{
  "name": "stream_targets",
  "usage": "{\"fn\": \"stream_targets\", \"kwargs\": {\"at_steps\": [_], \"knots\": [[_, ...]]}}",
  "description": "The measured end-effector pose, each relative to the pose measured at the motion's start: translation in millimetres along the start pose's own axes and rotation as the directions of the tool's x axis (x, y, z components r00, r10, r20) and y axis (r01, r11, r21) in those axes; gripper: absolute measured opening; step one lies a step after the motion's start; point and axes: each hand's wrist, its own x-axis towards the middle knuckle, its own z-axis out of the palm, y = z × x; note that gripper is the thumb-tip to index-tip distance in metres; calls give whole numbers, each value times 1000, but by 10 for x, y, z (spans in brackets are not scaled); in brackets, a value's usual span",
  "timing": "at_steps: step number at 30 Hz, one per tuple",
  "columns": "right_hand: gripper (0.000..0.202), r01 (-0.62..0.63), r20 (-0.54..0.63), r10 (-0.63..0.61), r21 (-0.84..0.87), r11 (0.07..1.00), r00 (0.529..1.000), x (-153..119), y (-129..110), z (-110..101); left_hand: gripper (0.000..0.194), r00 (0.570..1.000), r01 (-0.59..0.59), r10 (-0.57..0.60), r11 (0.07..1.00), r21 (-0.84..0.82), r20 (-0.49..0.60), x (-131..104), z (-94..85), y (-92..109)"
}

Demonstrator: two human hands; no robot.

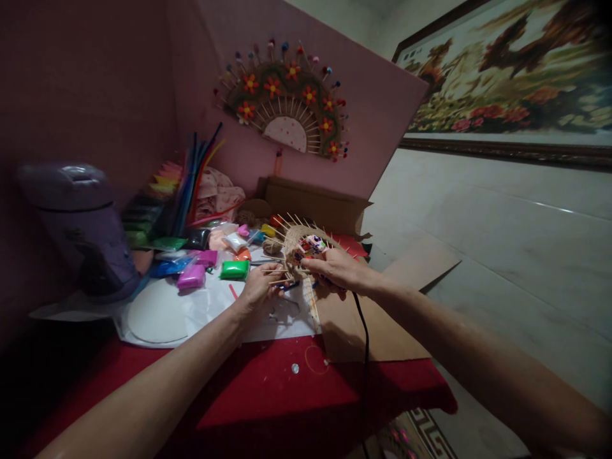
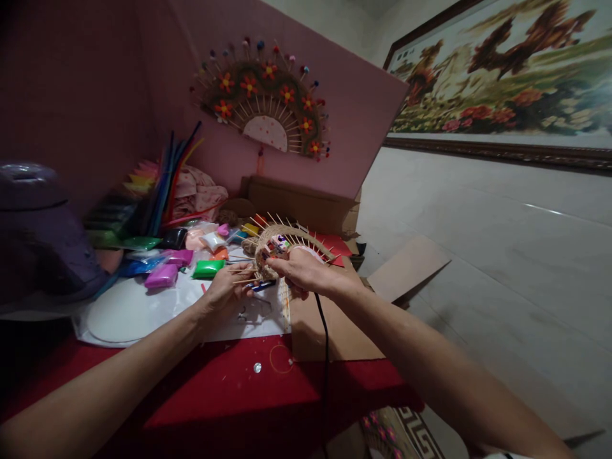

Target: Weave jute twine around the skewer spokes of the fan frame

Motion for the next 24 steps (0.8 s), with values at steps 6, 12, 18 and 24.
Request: {"fn": "stream_targets", "kwargs": {"at_steps": [6,12,18,24], "knots": [[42,23,6,-23,14,1000,1000,-22,-21,-6,27,1000,8,-8,1000,9,10,12,-17,-12],[39,-3,-13,3,13,1000,1000,0,-35,11,27,1000,5,-5,1000,8,13,15,-16,-17],[38,-7,-12,7,28,1000,1000,-11,-29,19,27,1000,0,0,1000,2,11,24,-27,-26],[40,-8,-3,8,16,1000,1000,-40,-9,3,26,1000,7,-7,1000,0,10,12,-20,-15]]}}
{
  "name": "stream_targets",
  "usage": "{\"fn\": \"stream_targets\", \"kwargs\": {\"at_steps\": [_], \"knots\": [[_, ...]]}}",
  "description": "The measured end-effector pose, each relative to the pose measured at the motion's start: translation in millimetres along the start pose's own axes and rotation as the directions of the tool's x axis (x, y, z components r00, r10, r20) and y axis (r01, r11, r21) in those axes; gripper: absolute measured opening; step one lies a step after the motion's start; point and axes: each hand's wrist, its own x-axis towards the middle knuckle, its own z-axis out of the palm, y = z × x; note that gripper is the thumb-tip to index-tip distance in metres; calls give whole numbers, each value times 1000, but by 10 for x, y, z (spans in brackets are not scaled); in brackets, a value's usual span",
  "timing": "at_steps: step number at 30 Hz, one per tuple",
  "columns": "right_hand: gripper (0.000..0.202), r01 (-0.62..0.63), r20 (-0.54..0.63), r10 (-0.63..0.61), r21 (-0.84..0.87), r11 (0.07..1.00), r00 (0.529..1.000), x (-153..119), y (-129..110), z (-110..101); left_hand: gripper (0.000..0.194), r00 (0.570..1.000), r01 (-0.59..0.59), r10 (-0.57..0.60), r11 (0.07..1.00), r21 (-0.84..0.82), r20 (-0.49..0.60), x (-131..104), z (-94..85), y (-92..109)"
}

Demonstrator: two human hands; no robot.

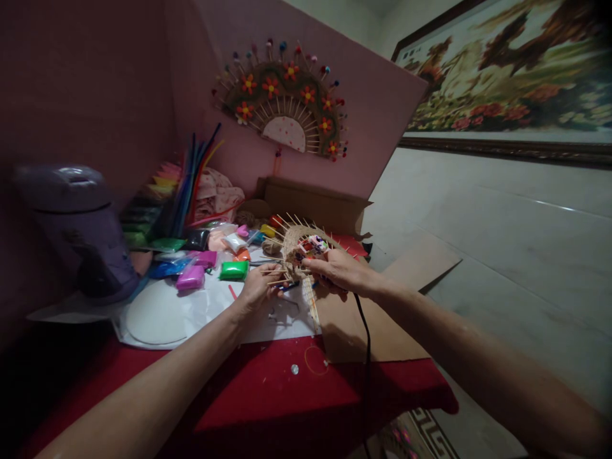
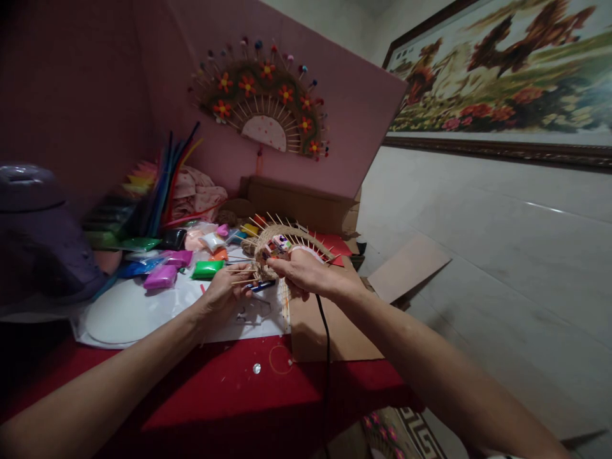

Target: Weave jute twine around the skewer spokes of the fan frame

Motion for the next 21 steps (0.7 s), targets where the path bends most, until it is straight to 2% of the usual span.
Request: {"fn": "stream_targets", "kwargs": {"at_steps": [12,21], "knots": [[40,-2,-16,2,-26,1000,1000,-19,-17,24,22,999,-3,3,1000,10,-32,-36,52,37],[43,-4,-36,4,-22,1000,999,-19,4,32,23,1000,-9,9,1000,23,-5,-4,21,11]]}}
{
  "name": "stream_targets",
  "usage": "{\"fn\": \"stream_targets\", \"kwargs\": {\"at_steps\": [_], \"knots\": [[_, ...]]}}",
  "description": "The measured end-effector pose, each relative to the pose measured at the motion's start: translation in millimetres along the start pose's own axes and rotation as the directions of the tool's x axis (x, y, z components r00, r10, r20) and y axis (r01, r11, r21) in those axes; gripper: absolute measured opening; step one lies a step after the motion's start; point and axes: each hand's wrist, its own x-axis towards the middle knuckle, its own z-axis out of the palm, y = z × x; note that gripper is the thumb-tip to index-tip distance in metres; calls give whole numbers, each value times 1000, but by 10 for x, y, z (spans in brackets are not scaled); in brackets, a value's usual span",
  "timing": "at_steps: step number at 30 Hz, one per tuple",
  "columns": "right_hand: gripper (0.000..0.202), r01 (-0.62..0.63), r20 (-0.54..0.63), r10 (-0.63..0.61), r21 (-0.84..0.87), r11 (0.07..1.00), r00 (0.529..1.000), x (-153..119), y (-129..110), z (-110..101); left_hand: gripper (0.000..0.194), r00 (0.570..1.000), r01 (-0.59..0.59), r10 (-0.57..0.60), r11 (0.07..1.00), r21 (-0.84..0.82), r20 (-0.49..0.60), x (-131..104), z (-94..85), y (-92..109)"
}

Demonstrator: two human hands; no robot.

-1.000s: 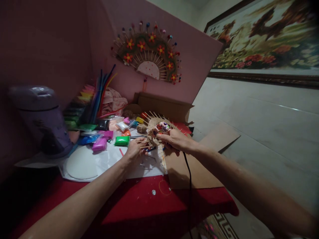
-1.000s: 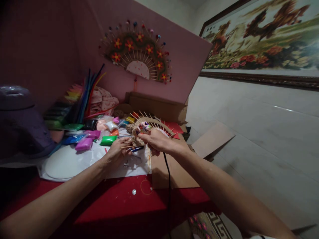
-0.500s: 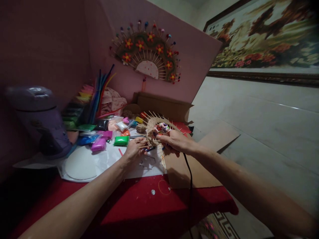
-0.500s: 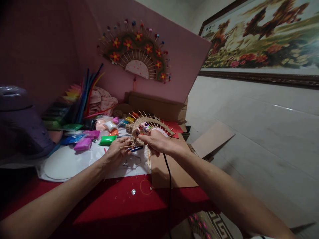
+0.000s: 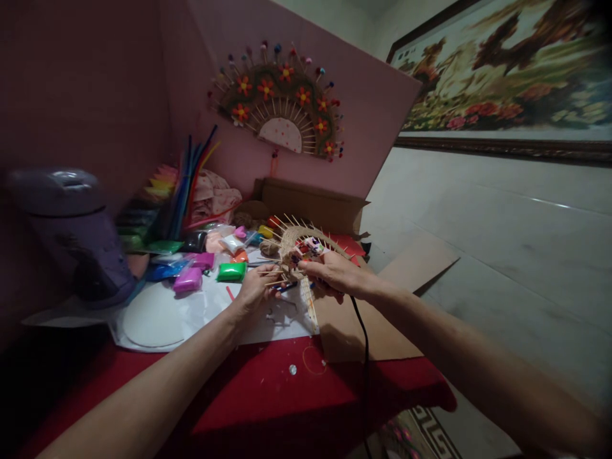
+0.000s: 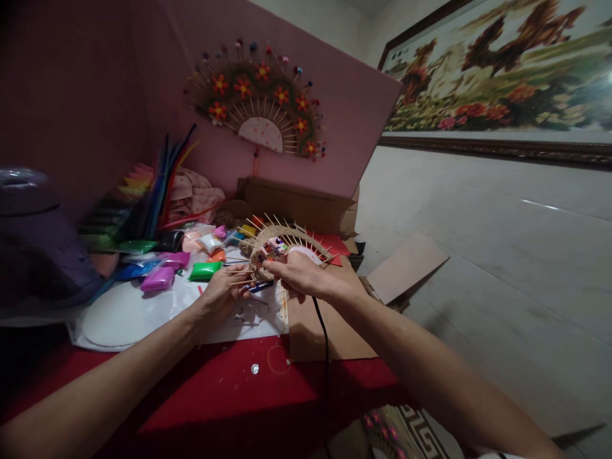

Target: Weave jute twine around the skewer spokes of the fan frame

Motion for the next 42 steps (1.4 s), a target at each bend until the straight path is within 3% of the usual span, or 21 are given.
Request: {"fn": "stream_targets", "kwargs": {"at_steps": [9,14,18,21,25,30,34,36,37,38,39,40,42], "knots": [[44,129,-29,-126,145,981,992,-110,-34,-45,22,1000,0,-1,1000,-18,-21,-29,26,20],[45,213,-223,-175,159,964,959,-175,198,-124,19,1000,-1,1,1000,1,-16,-37,27,28],[46,69,-412,-37,62,996,911,-320,553,-202,18,1000,-5,5,1000,5,-26,-29,7,21],[42,-75,-499,13,-105,992,867,-465,854,-189,19,1000,-20,20,1000,-1,-17,-18,-5,12],[36,-359,-526,112,-395,846,843,-571,1227,-72,19,1000,-13,13,1000,11,6,-19,2,15],[43,-324,-402,104,-531,783,910,-582,1467,13,18,1000,2,-2,1000,17,6,-26,9,26],[46,-281,-447,-6,-574,769,895,-627,1265,5,19,1000,2,-1,1000,14,-19,-19,9,29],[42,-160,-521,-80,-399,903,850,-610,1056,53,18,999,10,-10,1000,9,-34,-16,14,34],[37,-74,-517,-32,-182,981,856,-574,948,100,18,999,13,-13,1000,6,-35,-15,17,37],[31,-19,-460,69,113,993,885,-517,850,159,17,999,15,-15,1000,4,-32,-14,19,40],[28,8,-348,150,413,910,925,-439,765,226,17,999,16,-16,1000,1,-30,-14,21,43],[25,-10,-205,198,670,743,958,-343,698,296,16,999,16,-16,1000,-1,-31,-13,23,45],[19,-50,-47,270,939,340,962,-119,614,423,16,999,16,-16,1000,-9,-38,-12,23,47]]}}
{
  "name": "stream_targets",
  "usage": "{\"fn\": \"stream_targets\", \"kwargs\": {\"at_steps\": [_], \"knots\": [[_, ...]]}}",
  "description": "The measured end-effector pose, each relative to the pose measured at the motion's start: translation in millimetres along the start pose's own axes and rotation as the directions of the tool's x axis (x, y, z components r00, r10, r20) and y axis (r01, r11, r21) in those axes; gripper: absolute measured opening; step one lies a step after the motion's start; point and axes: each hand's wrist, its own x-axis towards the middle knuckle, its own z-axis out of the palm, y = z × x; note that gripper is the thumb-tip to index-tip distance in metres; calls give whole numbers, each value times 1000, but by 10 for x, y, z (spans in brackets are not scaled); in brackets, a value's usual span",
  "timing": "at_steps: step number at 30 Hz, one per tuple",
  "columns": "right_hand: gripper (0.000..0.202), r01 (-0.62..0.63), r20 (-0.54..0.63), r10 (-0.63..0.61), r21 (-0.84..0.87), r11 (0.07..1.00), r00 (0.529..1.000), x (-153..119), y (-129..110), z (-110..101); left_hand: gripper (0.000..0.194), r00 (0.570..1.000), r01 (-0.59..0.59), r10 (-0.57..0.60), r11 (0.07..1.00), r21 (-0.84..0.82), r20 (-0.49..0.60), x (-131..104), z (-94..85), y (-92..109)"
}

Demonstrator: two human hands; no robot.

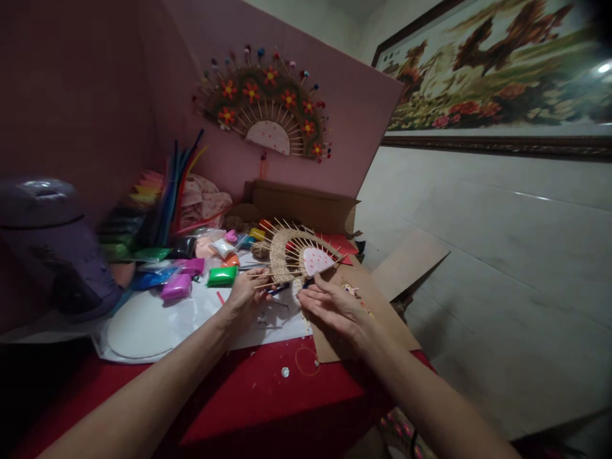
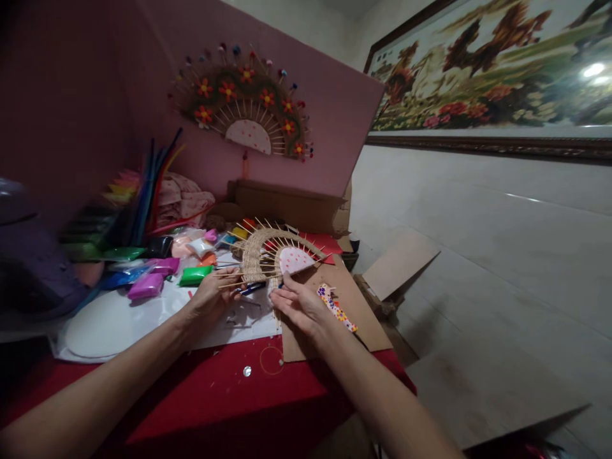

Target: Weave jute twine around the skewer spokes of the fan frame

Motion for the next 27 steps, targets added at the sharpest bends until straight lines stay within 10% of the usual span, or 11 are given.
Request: {"fn": "stream_targets", "kwargs": {"at_steps": [5,27], "knots": [[20,-11,-18,22,470,883,1000,413,114,249,16,1000,18,-19,1000,-15,-20,-5,-2,2],[9,-112,89,84,379,919,992,606,238,546,20,1000,20,-20,999,-48,16,-43,26,-45]]}}
